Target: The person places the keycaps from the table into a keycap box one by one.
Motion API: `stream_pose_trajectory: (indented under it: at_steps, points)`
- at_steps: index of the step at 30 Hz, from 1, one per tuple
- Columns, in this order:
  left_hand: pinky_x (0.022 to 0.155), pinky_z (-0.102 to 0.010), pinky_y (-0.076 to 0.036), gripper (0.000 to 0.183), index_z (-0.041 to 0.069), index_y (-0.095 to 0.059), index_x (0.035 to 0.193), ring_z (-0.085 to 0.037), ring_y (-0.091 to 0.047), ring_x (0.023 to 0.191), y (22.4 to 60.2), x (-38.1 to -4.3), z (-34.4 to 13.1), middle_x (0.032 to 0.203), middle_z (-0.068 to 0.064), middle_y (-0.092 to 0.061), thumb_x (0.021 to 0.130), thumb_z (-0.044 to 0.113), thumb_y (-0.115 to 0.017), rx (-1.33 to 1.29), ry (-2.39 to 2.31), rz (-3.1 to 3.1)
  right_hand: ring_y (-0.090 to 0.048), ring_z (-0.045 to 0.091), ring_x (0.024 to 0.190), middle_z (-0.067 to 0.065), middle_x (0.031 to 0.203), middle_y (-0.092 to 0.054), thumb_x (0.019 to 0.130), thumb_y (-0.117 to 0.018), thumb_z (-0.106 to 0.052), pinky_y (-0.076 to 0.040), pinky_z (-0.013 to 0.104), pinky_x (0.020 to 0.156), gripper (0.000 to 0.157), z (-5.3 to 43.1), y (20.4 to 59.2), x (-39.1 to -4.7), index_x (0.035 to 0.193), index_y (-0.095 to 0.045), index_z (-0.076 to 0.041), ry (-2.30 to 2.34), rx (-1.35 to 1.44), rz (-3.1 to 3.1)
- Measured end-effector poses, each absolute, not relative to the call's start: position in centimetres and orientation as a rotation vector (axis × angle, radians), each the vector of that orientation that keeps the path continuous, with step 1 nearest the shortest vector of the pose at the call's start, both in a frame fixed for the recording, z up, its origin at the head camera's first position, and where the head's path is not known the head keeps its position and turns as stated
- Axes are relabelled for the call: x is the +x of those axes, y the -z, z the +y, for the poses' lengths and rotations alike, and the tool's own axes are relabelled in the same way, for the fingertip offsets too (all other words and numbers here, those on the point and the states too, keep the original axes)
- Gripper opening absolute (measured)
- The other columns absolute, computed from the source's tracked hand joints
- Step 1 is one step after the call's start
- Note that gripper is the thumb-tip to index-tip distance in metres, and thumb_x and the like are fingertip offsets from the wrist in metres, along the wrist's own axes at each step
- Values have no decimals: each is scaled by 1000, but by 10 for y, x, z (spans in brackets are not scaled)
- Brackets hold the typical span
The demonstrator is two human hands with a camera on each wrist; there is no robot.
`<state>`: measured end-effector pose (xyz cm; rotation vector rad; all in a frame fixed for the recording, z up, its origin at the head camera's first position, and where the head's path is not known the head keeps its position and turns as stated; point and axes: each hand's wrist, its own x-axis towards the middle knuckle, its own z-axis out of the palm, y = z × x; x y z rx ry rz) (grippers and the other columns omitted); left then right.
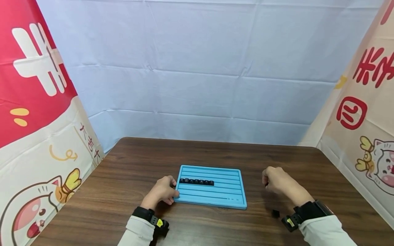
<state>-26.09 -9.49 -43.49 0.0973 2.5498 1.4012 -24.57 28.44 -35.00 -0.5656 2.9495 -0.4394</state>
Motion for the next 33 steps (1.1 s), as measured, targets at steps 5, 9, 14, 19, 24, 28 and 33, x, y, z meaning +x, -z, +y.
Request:
stream_pose_trajectory:
  at_steps: [5,9,14,19,24,28,33]
  points:
    - [41,-31,-52,26,-2,-49,93,-20,-57,44,435,-261,-95,67,-17,-53,76,-7,-67,90,-1399,2548,-38,14,57,2,69,-48,69,-61,14,-34,29,52,24,285,356,-245,78,-54,-6,428,-632,2965]
    - [41,-31,-52,26,-2,-49,93,-20,-57,44,434,-261,-94,67,-17,-53,75,-7,-67,90,-1396,2552,-35,13,57,0,66,-43,69,-60,16,-31,29,52,26,286,359,-244,78,-52,-8,411,-686,2967]
    - [42,-31,-52,27,-2,-48,93,-21,-57,45,434,-261,-95,67,-17,-53,75,-7,-67,84,-1390,2553,-36,12,57,-2,68,-45,70,-60,17,-31,28,51,27,287,359,-243,80,-56,-7,418,-717,2958]
    - [42,-31,-52,26,-1,-48,93,-21,-57,45,435,-261,-95,67,-17,-53,75,-6,-67,89,-1391,2549,-35,11,57,-2,67,-43,70,-59,18,-30,27,50,28,289,361,-243,78,-54,-9,450,-733,2940]
    - [42,-31,-52,26,-1,-48,93,-21,-57,45,435,-260,-94,68,-17,-52,75,-7,-67,91,-1395,2547,-34,8,57,-3,67,-42,71,-60,15,-29,27,50,27,291,366,-245,79,-50,-9,545,-782,2880]
    - [42,-32,-52,27,-2,-48,93,-21,-58,45,434,-261,-95,68,-17,-52,75,-7,-67,88,-1396,2546,-37,6,57,-4,68,-45,73,-61,10,-30,26,50,23,290,367,-247,82,-52,-9,609,-822,2828]
    - [42,-31,-52,27,-2,-48,93,-21,-58,45,434,-262,-95,67,-17,-53,75,-6,-67,89,-1391,2547,-43,7,63,-3,77,-52,75,-63,8,-37,26,52,22,291,368,-248,90,-57,-7,649,-845,2794]
